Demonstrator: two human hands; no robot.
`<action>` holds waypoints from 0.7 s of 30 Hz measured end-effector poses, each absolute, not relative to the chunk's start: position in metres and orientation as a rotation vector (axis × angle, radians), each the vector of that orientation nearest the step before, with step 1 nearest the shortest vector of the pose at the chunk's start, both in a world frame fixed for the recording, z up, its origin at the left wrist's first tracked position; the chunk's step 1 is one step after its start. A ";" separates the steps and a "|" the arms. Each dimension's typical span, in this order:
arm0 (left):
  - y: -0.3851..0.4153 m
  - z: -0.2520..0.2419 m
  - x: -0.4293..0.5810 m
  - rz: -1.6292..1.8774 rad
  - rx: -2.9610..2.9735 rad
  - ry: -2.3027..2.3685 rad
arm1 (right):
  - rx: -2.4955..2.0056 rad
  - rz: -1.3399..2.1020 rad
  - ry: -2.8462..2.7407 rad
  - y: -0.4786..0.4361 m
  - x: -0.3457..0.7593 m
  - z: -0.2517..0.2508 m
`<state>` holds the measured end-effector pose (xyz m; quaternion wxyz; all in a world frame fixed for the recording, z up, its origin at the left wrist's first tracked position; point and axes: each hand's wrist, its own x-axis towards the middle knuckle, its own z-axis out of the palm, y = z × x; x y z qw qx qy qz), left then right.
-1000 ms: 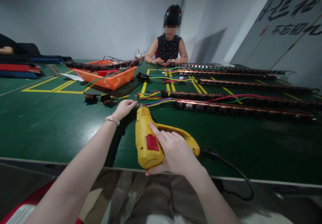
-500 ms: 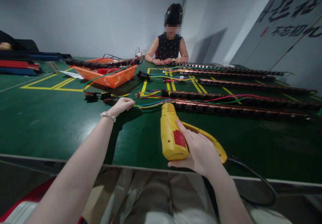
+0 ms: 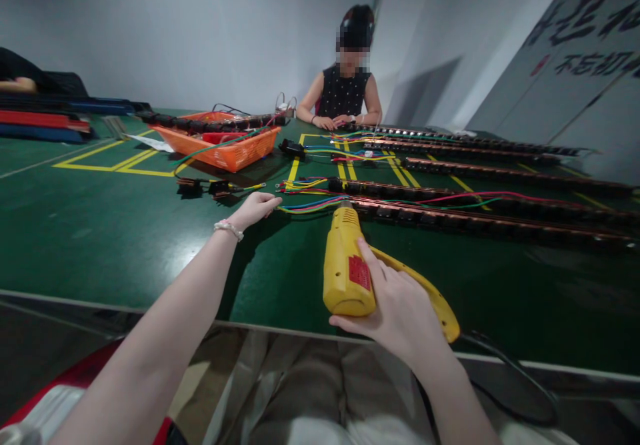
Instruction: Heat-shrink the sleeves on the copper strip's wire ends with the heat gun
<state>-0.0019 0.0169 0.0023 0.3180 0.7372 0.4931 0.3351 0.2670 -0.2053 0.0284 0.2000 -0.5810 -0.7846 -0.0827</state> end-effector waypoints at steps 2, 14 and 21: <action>0.017 0.002 -0.001 0.850 1.979 1.296 | -1.629 -0.197 -2.201 -0.206 0.258 0.029; 0.022 -0.006 0.006 0.934 2.065 1.614 | -1.572 0.100 -2.353 -0.204 0.198 0.038; 0.025 -0.005 0.002 0.933 2.062 1.486 | -1.391 0.061 -2.475 -0.195 0.170 0.037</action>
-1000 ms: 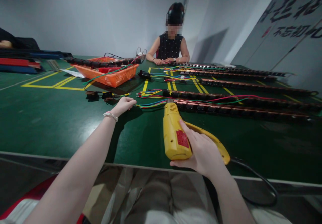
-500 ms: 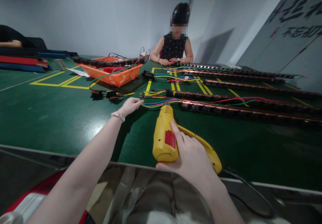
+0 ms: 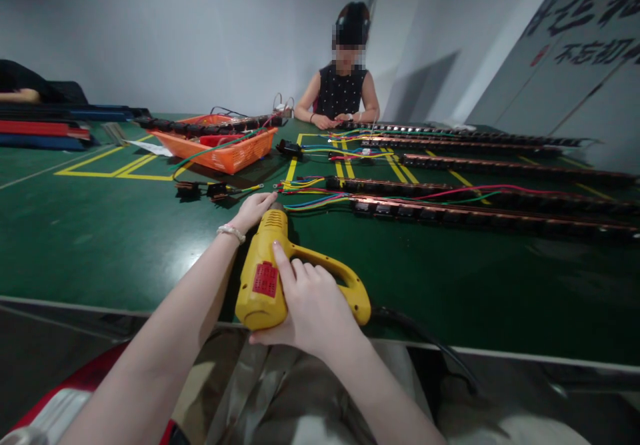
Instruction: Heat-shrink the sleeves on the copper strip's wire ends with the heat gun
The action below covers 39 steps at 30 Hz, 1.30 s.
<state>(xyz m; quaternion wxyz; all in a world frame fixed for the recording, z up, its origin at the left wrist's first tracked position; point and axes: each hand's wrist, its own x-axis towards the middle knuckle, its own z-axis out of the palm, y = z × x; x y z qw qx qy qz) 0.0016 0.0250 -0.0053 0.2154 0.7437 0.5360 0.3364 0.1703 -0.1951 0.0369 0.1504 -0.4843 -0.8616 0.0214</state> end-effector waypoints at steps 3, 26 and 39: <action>0.024 -0.004 0.000 0.933 2.071 1.407 | -1.373 0.023 -2.474 -0.194 0.168 0.033; 0.014 0.000 -0.001 0.822 2.224 1.491 | -1.541 0.045 -2.168 -0.205 0.286 0.027; 0.014 0.000 0.001 0.759 2.269 1.516 | -1.719 -0.296 -2.013 -0.211 0.340 0.016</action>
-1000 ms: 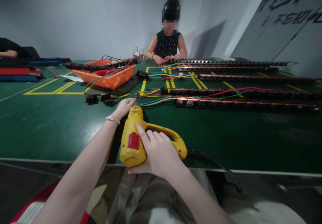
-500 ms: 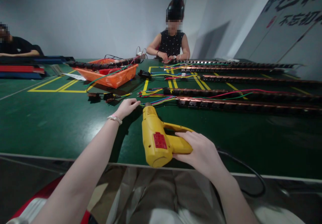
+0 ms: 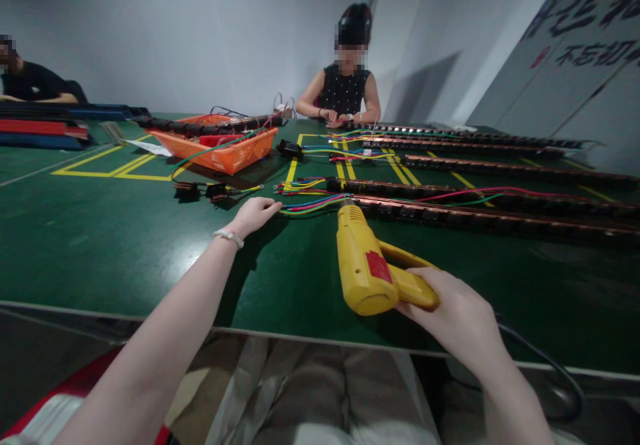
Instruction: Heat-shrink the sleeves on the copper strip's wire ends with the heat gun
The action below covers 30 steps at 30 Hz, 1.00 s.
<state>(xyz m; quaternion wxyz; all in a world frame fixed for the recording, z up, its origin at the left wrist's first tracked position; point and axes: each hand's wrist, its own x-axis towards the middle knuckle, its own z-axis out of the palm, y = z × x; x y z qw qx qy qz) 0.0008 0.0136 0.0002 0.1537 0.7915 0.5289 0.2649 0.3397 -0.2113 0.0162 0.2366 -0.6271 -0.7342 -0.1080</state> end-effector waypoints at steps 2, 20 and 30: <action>0.015 -0.001 0.001 0.754 2.280 1.523 | -1.750 -0.336 -1.999 -0.211 0.338 0.017; 0.014 0.001 0.007 0.773 2.211 1.646 | -1.795 -0.394 -2.118 -0.202 0.272 0.015; 0.013 0.002 0.009 0.761 2.189 1.721 | -1.644 -0.237 -2.179 -0.211 0.213 0.018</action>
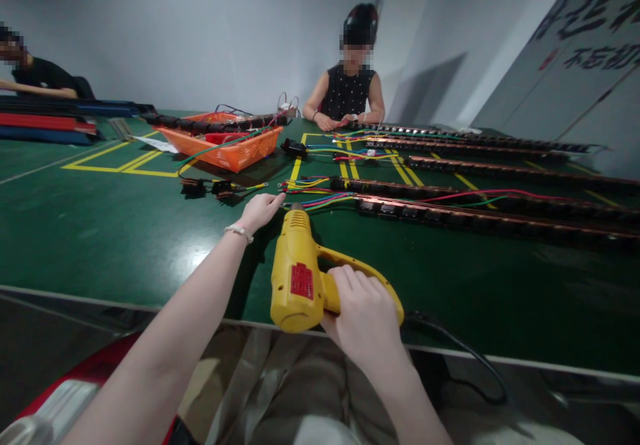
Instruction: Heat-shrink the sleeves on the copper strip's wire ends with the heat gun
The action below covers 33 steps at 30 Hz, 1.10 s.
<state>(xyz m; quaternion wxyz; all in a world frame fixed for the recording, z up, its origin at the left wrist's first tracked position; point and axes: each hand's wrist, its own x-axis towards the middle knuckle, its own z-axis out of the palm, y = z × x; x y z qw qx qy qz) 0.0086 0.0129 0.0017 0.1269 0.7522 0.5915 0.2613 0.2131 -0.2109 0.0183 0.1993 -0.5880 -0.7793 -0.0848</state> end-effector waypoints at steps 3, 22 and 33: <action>0.016 0.001 0.008 0.751 2.154 1.721 | -1.643 -0.190 -2.215 -0.209 0.195 0.021; 0.016 -0.001 0.006 0.833 2.094 1.746 | -1.507 0.236 -2.287 -0.203 0.167 0.042; 0.009 0.002 0.009 0.809 2.093 1.773 | -1.441 0.206 -2.358 -0.196 0.190 0.039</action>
